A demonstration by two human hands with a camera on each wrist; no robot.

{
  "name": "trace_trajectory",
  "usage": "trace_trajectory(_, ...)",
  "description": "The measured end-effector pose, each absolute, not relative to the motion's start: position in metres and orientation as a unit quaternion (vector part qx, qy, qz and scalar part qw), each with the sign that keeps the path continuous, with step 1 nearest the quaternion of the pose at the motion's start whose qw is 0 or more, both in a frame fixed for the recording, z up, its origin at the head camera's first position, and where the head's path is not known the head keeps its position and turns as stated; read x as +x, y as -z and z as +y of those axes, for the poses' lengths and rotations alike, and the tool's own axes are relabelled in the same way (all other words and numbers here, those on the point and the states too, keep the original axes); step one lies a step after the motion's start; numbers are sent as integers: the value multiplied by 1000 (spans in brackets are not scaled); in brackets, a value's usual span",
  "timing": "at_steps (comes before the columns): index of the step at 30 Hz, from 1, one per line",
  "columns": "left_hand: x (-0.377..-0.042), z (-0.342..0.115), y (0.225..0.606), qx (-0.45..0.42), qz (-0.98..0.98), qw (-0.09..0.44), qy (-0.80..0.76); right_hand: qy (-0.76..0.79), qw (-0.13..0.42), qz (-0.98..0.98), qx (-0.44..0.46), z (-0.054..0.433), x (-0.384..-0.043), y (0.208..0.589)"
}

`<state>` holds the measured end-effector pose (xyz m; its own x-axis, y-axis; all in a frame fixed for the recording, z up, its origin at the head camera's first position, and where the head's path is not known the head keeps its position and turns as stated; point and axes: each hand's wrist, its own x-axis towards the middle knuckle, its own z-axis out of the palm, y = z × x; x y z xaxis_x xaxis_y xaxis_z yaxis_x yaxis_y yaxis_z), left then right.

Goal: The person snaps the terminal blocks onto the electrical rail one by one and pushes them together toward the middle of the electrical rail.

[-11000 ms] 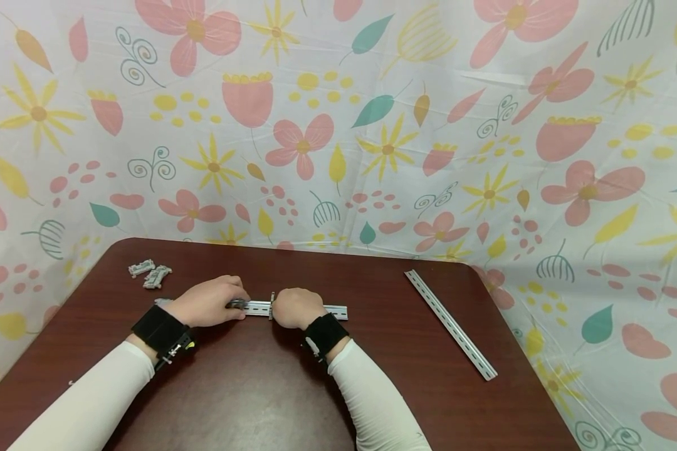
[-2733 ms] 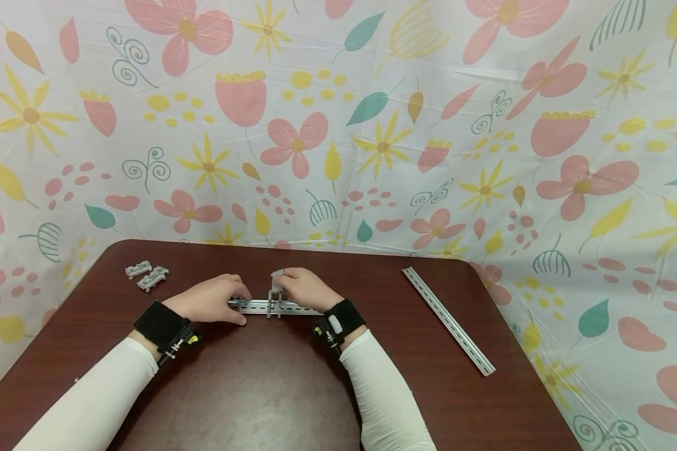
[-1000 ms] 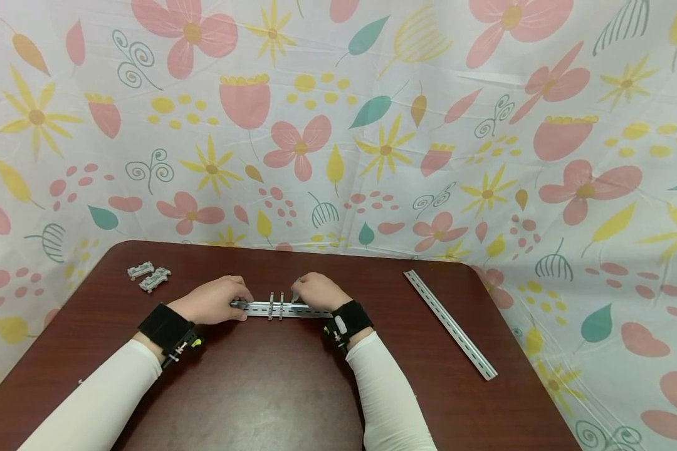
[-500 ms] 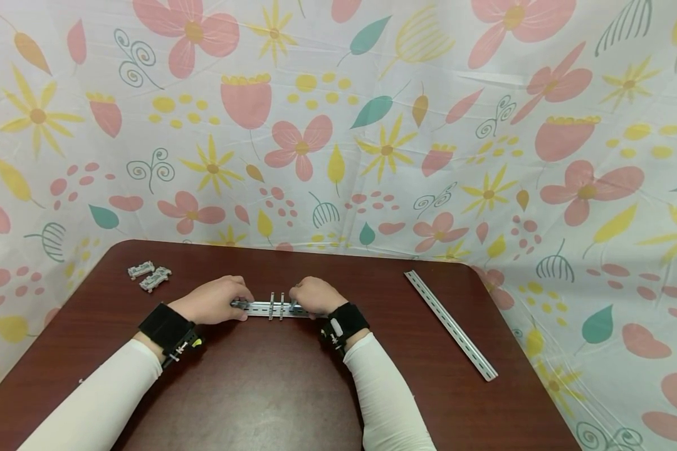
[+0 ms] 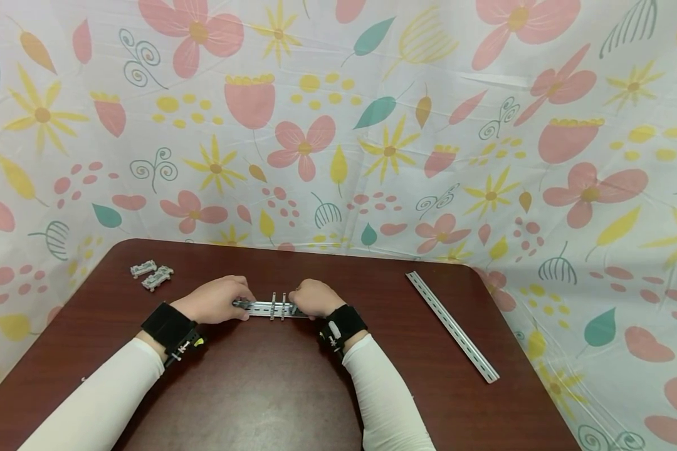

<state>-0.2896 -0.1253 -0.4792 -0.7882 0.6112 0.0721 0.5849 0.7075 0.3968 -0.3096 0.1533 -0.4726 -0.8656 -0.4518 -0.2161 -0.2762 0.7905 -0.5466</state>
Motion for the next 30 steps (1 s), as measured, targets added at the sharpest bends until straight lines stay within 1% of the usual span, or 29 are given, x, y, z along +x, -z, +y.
trace_trajectory(5,-290,-126,478,323,923,33,-206,255,174,931,-193,152,-310,472)
trace_trajectory(9,-288,-126,477,318,925,36,-203,250,180,927,-215,151,-310,470)
trace_trajectory(10,-288,-126,477,317,926,37,-202,244,174,926,-230,153,-312,474)
trace_trajectory(14,-289,-126,477,313,927,38,-203,233,186,924,-240,151,-314,473)
trace_trajectory(17,-290,-126,479,311,928,36,-203,229,201,926,-223,148,-313,470)
trace_trajectory(20,-291,-126,480,309,929,35,-202,207,186,933,-229,149,-319,483)
trace_trajectory(24,-290,-126,480,309,929,35,-198,180,176,944,-212,145,-316,484)
trace_trajectory(27,-289,-125,479,313,929,34,-194,161,181,951,-192,138,-305,470)
trace_trajectory(30,-289,-124,478,314,929,32,-192,143,175,956,-185,136,-298,466)
